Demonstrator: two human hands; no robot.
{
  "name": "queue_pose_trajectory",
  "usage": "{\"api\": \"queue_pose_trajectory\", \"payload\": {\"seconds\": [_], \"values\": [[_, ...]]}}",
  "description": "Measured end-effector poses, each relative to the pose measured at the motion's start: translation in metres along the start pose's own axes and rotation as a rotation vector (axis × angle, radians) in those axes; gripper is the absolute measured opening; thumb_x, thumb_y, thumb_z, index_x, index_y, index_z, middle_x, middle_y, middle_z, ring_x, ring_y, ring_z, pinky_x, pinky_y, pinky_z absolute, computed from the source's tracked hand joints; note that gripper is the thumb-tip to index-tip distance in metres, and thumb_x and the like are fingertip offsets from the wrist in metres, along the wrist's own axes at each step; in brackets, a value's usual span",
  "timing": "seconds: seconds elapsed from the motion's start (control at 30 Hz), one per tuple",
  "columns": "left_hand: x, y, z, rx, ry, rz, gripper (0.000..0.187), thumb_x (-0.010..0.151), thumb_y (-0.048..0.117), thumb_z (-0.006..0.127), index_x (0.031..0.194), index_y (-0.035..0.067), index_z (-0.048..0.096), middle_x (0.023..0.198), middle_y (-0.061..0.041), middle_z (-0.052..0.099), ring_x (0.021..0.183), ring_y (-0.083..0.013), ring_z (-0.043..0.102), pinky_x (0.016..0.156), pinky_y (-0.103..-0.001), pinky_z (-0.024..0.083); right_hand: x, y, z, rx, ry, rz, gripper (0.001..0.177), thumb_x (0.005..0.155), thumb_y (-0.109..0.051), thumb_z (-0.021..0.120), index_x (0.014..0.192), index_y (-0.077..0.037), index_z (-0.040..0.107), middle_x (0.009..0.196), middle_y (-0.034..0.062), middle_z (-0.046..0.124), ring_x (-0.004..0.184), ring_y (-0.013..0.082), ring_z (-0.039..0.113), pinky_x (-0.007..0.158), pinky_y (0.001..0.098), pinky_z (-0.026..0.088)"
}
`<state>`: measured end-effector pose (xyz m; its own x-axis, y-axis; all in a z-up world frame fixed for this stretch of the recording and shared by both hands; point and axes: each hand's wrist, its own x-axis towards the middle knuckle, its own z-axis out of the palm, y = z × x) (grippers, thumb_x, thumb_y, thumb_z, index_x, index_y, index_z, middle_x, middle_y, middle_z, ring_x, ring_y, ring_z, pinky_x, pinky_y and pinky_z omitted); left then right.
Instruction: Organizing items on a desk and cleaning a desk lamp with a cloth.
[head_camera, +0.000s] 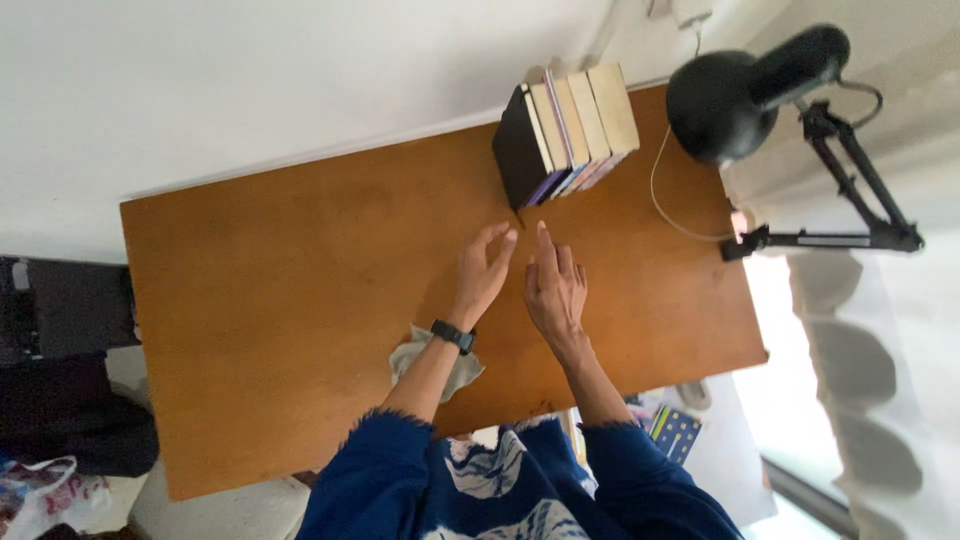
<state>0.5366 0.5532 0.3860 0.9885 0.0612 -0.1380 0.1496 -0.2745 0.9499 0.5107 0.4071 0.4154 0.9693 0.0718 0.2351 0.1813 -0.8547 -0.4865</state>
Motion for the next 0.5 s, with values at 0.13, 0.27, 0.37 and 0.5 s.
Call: {"api": "queue_pose_trajectory", "payload": {"seconds": [0.13,0.27,0.37,0.5], "values": [[0.068,0.032,0.028,-0.107,0.116,-0.017,0.063,0.099,0.05,0.062,0.133,-0.002,0.063,0.132,-0.021,0.064,0.127,-0.0332,0.06,0.103,-0.046,0.048,0.053,0.015,0.003,0.006,0.027,-0.039,0.062,0.093,-0.006,0.06,0.154,-0.007,0.046,0.102,0.0167,0.064,0.077,0.0363,0.064,0.069,0.0487,0.053],[0.11,0.04,0.041,-0.201,0.219,0.03,0.067,0.095,0.053,0.068,0.127,-0.006,0.064,0.12,-0.021,0.072,0.113,-0.0279,0.071,0.095,-0.04,0.057,0.08,0.031,0.016,0.036,0.057,-0.12,0.062,0.094,-0.006,0.06,0.154,-0.002,0.044,0.097,0.0162,0.064,0.07,0.0339,0.063,0.064,0.0463,0.053],[0.12,0.034,0.046,-0.156,0.214,0.01,0.068,0.092,0.052,0.07,0.128,-0.006,0.062,0.116,-0.021,0.071,0.106,-0.0248,0.072,0.086,-0.036,0.062,0.084,0.043,0.029,0.043,0.037,-0.132,0.062,0.094,-0.004,0.061,0.154,0.0,0.044,0.093,0.0153,0.062,0.068,0.0311,0.062,0.063,0.0451,0.054],[0.127,0.04,0.047,-0.157,0.218,-0.038,0.063,0.089,0.044,0.075,0.127,-0.005,0.062,0.111,-0.022,0.073,0.099,-0.0241,0.074,0.079,-0.035,0.064,0.091,0.038,0.026,0.097,0.113,-0.156,0.063,0.09,-0.001,0.065,0.151,-0.001,0.047,0.096,0.0148,0.061,0.073,0.0299,0.063,0.062,0.042,0.054]]}}
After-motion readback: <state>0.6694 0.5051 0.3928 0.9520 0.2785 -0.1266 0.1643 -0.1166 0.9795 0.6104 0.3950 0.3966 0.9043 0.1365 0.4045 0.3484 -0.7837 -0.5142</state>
